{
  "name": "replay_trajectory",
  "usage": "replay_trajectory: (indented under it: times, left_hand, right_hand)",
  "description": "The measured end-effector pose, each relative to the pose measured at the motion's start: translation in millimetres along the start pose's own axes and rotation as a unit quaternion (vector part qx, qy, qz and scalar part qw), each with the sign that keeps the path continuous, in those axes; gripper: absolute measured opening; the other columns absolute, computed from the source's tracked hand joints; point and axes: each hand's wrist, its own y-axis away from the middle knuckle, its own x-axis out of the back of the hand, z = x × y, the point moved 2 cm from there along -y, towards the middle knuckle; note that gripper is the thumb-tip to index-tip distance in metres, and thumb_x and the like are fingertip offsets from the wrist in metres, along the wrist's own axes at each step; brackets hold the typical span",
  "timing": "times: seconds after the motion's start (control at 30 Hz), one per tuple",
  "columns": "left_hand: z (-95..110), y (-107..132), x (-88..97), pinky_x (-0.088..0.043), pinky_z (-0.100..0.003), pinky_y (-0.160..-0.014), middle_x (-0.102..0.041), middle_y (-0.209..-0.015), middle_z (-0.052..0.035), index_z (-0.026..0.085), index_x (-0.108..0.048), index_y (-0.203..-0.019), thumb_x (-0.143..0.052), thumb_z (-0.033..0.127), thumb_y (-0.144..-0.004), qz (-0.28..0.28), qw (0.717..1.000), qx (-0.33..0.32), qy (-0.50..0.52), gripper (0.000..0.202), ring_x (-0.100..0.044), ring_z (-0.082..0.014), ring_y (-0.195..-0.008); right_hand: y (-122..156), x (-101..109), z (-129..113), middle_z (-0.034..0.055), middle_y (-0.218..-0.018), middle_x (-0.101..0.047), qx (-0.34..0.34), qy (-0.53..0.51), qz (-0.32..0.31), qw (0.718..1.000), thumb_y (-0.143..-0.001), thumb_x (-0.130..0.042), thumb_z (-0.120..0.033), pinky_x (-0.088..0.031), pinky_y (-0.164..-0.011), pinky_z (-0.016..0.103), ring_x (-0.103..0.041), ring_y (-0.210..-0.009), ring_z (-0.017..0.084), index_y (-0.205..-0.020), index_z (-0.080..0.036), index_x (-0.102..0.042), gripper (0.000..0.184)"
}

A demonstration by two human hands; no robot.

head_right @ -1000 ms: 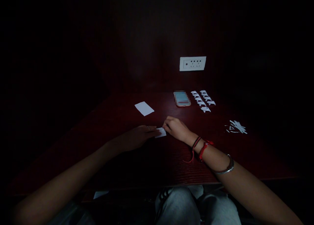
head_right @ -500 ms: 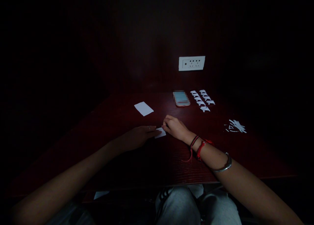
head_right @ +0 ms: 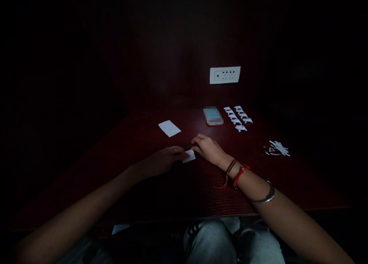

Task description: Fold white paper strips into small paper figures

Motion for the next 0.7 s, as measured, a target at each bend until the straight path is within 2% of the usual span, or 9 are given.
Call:
replay_trajectory:
  times: [0.13, 0.27, 0.43, 0.7]
  left_hand:
    - [-8, 2, -0.1, -0.032, -0.029, -0.090, -0.048, -0.111, -0.0018, 0.023, -0.043, -0.116, -0.033, -0.003, -0.072, -0.007, 0.999, -0.014, 0.033, 0.052, -0.043, -0.0139, -0.103]
    - [-14, 3, 1.2, -0.031, -0.030, -0.091, -0.047, -0.114, -0.0006, 0.025, -0.042, -0.117, -0.034, -0.004, -0.070, -0.017, 0.998, -0.035, 0.045, 0.056, -0.042, -0.0140, -0.104]
    - [-12, 3, 4.2, -0.030, -0.029, -0.092, -0.047, -0.114, -0.0005, 0.024, -0.043, -0.116, -0.033, -0.005, -0.069, -0.018, 0.998, -0.037, 0.054, 0.057, -0.042, -0.0131, -0.105]
    - [-11, 3, 6.1, -0.031, -0.032, -0.092, -0.048, -0.113, -0.0012, 0.023, -0.045, -0.114, -0.032, -0.004, -0.069, -0.015, 0.999, -0.022, 0.048, 0.054, -0.043, -0.0134, -0.105]
  right_hand:
    - [6, 12, -8, 0.0047, -0.093, -0.053, 0.112, 0.010, -0.055, 0.992, -0.079, -0.044, -0.015, -0.041, -0.073, 0.024, -0.050, -0.085, 0.013, -0.093, -0.020, -0.059, 0.022]
    - [9, 11, -16, 0.0040, -0.096, -0.055, 0.165, 0.044, -0.089, 0.981, -0.078, -0.042, -0.009, -0.042, -0.076, 0.026, -0.049, -0.089, 0.013, -0.096, -0.022, -0.060, 0.028]
    - [10, 11, -16, 0.0042, -0.096, -0.057, 0.172, 0.054, -0.106, 0.978, -0.077, -0.043, -0.009, -0.041, -0.076, 0.027, -0.050, -0.089, 0.014, -0.098, -0.023, -0.059, 0.030]
    - [11, 15, -16, 0.0019, -0.089, -0.060, 0.129, 0.013, -0.134, 0.983, -0.074, -0.043, -0.006, -0.040, -0.066, 0.022, -0.056, -0.078, 0.012, -0.098, -0.025, -0.060, 0.034]
